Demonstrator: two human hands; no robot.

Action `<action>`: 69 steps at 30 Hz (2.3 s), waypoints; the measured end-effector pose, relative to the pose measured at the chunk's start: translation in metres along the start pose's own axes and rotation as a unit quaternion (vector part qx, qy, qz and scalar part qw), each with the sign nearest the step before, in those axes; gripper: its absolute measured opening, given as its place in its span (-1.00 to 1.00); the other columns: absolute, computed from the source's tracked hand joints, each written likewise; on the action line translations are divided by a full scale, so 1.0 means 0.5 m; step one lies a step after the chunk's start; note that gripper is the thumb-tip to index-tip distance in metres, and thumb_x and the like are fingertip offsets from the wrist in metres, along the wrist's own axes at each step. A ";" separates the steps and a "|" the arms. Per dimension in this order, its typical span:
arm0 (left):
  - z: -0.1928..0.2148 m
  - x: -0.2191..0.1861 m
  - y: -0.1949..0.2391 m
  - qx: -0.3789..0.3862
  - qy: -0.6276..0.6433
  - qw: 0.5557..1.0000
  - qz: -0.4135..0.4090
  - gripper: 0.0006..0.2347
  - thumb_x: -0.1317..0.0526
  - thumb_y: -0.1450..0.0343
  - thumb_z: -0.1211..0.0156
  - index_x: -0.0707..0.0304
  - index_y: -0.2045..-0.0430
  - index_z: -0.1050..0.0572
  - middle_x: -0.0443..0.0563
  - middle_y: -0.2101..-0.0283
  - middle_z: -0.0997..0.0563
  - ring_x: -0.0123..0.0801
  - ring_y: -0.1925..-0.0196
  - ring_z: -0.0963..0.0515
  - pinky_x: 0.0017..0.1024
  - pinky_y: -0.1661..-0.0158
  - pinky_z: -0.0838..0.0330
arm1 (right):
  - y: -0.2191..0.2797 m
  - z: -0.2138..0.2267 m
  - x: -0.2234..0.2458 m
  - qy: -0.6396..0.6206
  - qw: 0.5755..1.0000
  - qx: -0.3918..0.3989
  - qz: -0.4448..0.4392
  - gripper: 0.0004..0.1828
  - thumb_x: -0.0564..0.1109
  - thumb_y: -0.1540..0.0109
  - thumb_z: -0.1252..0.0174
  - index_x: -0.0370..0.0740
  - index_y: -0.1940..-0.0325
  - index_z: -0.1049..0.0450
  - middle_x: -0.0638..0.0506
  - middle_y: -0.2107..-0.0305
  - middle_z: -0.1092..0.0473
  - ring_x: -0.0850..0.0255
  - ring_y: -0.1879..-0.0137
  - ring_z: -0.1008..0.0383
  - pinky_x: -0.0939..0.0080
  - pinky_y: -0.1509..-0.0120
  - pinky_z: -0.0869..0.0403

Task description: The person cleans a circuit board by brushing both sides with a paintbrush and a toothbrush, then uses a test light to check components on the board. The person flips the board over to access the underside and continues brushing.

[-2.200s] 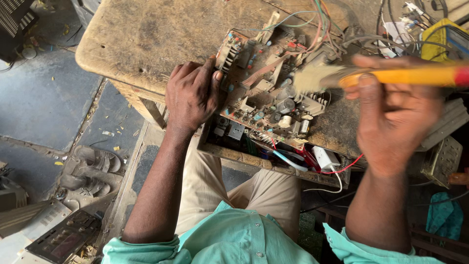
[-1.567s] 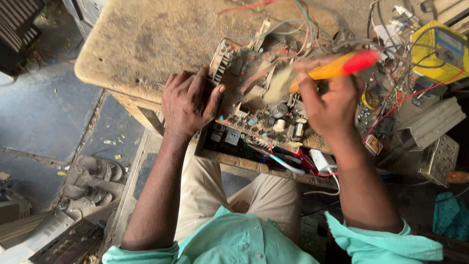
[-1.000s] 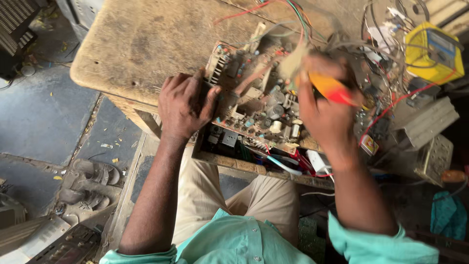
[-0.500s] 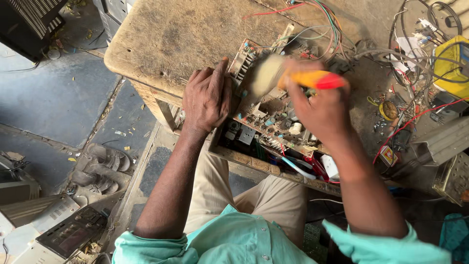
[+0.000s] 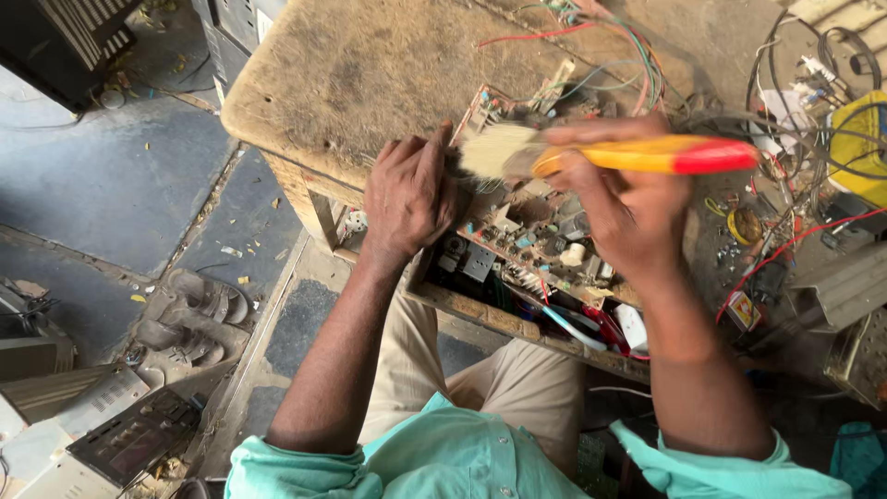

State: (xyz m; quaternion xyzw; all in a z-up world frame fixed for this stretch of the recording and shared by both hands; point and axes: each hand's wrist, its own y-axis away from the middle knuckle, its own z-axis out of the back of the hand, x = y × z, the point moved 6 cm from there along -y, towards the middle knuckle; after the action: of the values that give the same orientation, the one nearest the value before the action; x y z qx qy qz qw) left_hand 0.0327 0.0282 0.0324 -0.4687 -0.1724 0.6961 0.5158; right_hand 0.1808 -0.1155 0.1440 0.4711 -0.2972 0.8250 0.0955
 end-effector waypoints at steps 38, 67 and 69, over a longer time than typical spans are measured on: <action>0.008 -0.024 -0.023 0.044 -0.039 0.998 0.011 -0.44 0.10 -0.37 -0.33 0.33 -0.28 -0.41 0.11 0.29 -0.55 -0.07 0.16 -0.51 -0.19 0.09 -0.37 | 0.028 0.000 0.021 0.399 0.889 0.156 0.160 -0.60 -0.13 -0.24 -0.34 -0.22 -0.16 -0.56 -0.06 -0.14 -0.48 -0.01 -0.35 -0.39 -0.03 -0.48 -0.29; -0.001 -0.018 -0.020 0.051 -0.032 0.998 -0.011 -0.50 0.06 -0.43 -0.37 0.41 -0.18 -0.43 0.07 0.25 -0.58 -0.12 0.12 -0.51 -0.20 0.04 -0.36 | -0.070 -0.131 -0.110 0.512 0.757 0.404 0.022 -0.76 -0.08 -0.26 -0.20 -0.30 0.36 -0.60 -0.21 0.47 -0.54 -0.13 0.24 -0.58 -0.18 0.06 -0.52; 0.001 -0.017 -0.018 0.042 -0.029 0.999 -0.016 -0.50 0.07 -0.44 -0.38 0.42 -0.18 -0.43 0.08 0.25 -0.58 -0.11 0.13 -0.51 -0.19 0.05 -0.36 | -0.068 -0.128 -0.104 0.505 0.765 0.395 0.055 -0.75 -0.08 -0.28 -0.20 -0.31 0.38 -0.59 -0.20 0.47 -0.53 -0.12 0.24 -0.59 -0.17 0.02 -0.51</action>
State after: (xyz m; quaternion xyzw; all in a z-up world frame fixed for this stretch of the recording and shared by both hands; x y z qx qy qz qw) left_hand 0.0375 0.0244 0.0435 -0.4234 -0.1654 0.7078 0.5408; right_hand 0.1776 -0.0446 0.0901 -0.0348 0.1208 0.9920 -0.0078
